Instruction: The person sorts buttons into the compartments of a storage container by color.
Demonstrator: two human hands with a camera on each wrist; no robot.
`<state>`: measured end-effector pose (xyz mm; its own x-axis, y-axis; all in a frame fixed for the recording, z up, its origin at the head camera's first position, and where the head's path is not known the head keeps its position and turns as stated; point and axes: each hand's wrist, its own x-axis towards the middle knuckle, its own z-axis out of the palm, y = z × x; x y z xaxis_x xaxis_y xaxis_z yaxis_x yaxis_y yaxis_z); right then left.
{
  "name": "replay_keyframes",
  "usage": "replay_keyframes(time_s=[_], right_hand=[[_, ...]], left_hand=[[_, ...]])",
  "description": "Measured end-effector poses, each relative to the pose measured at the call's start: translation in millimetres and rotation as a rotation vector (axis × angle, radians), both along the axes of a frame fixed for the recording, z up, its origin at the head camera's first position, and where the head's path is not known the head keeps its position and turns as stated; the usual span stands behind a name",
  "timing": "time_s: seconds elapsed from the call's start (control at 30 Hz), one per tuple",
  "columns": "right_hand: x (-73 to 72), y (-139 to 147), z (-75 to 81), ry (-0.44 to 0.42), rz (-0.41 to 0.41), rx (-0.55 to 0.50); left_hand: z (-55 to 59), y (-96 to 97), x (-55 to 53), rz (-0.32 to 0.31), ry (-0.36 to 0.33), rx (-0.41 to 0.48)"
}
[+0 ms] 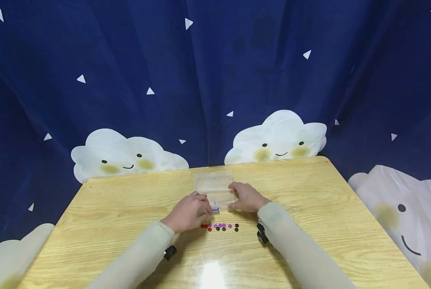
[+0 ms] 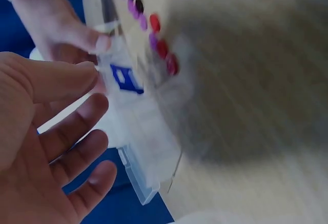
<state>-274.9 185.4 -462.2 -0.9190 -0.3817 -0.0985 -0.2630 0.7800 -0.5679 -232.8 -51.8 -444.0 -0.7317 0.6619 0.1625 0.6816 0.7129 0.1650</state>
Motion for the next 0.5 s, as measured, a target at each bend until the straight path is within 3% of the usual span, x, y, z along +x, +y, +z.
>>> replay_keyframes(time_s=[0.27,0.5], right_hand=[[-1.6,0.0,-3.7,0.02,0.012,-0.006],[-2.2,-0.2,-5.3,0.032,0.014,-0.006]], left_hand=[[-7.2,-4.3,13.7,-0.063,0.039,-0.046],[-15.6,-4.9,14.2,-0.062,0.04,-0.053]])
